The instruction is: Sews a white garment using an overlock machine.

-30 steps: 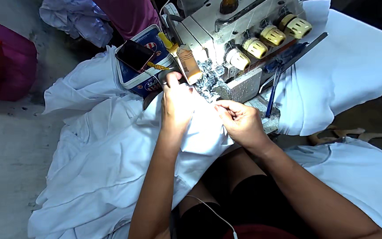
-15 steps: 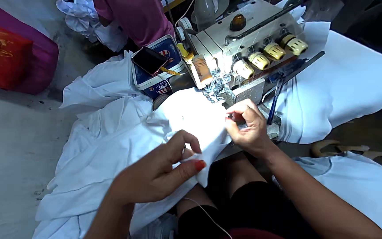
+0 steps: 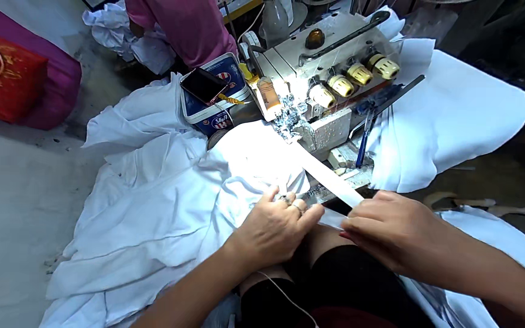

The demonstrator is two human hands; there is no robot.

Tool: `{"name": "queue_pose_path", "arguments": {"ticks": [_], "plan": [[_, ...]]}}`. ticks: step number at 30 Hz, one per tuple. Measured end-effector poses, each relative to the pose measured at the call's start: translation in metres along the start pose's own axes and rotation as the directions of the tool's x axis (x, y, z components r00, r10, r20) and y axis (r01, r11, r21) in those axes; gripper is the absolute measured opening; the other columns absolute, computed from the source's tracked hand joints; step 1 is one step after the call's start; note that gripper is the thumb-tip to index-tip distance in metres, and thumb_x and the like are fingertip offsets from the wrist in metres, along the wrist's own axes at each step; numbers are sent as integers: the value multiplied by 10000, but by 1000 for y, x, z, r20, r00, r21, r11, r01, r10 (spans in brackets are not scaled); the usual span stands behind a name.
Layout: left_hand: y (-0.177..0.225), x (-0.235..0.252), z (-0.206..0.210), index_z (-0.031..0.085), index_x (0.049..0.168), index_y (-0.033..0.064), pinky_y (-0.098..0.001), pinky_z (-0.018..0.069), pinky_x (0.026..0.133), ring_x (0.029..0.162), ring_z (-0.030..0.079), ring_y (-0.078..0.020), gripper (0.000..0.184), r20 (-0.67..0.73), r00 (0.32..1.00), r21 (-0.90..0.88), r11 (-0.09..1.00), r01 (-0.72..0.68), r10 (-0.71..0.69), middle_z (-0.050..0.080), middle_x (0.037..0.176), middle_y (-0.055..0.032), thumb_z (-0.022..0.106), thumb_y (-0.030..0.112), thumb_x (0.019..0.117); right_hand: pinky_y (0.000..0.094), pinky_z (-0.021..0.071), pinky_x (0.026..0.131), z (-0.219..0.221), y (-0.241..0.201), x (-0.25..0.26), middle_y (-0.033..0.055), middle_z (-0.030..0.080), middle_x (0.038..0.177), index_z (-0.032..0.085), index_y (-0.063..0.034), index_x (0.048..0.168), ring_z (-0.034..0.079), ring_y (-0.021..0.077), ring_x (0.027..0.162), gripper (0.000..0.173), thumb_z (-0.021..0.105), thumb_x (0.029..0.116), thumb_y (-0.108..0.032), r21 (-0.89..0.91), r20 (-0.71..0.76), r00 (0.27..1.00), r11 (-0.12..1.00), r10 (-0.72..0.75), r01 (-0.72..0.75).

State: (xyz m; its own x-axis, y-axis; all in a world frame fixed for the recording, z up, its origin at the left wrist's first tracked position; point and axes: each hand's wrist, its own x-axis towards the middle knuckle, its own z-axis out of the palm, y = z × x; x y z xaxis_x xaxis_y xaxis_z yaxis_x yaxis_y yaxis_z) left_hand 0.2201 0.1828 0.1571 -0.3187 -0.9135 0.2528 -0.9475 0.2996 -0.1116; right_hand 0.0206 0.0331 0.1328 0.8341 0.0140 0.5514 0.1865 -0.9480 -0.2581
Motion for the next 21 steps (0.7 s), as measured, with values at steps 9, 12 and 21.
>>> {"name": "queue_pose_path", "arguments": {"ticks": [9,12,21], "plan": [[-3,-41,-102,658,832,13,-482,496,480,587,643,-337,352,308,812,80,864,497,-495,597,688,-145,495,255,1028,315,537,834,92,-4,64,99,711,938,631,62,1255,662,125,864,358,523,1055,-215,608,171,878,653,447,-451],[-21,-45,-116,692,856,101,-326,549,681,849,692,-162,365,267,931,-216,926,310,-249,725,989,-48,490,334,1051,356,450,622,81,-12,65,103,577,683,663,83,974,532,165,625,352,533,1039,-238,646,319,911,643,261,-411],[-38,15,-121,593,698,107,-219,362,674,644,487,0,496,159,974,-657,754,-18,162,505,614,63,418,364,1085,225,505,935,10,-60,51,59,699,1014,655,-55,1083,651,79,1013,220,537,1074,-241,525,-467,863,846,194,95]]}}
